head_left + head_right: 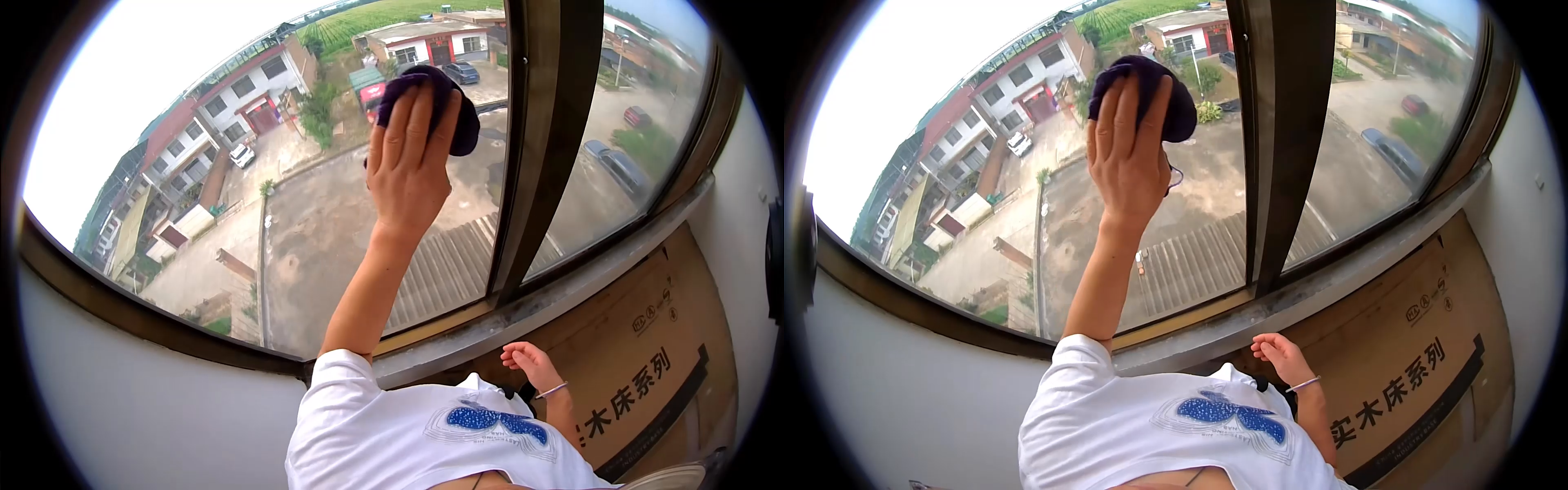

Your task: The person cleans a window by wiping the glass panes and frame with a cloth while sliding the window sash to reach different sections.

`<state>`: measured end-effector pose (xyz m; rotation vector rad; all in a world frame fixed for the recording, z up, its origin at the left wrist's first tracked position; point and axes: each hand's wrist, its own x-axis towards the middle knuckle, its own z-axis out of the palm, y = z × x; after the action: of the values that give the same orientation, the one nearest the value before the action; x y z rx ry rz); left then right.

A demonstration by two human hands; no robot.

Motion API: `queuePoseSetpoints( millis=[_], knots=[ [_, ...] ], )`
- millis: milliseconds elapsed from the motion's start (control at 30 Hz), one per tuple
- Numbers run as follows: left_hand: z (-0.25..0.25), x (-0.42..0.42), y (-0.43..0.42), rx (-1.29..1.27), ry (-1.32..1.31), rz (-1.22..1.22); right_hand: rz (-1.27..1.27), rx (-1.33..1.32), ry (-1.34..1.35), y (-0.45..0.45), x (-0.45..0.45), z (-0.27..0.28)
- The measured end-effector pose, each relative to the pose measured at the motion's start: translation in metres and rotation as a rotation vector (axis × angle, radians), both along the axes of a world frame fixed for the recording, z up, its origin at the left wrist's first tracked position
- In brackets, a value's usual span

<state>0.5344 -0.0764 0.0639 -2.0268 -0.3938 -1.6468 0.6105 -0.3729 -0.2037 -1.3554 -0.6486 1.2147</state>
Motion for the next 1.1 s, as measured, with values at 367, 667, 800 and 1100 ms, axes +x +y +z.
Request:
queuePoseSetpoints(
  millis=[367, 667, 800, 1100],
  knots=[
    [0.011, -0.075, 0.014, -0.089, -0.365, 0.106, -0.254, -0.082, -0.015, -0.051, 0.005, -0.011],
    [-0.04, -0.042, -0.065, -0.865, 0.4, -0.708, -0.175, 0.309, -0.015, -0.009, 0.013, 0.048],
    [-0.085, 0.0, -0.115, -0.927, 0.815, -0.684, -0.019, 0.607, 0.107, 0.005, 0.02, 0.075],
    [-0.079, 0.092, -0.141, -0.993, 0.661, -0.895, -0.43, 0.446, 0.251, -0.045, 0.158, 0.052]
  ],
)
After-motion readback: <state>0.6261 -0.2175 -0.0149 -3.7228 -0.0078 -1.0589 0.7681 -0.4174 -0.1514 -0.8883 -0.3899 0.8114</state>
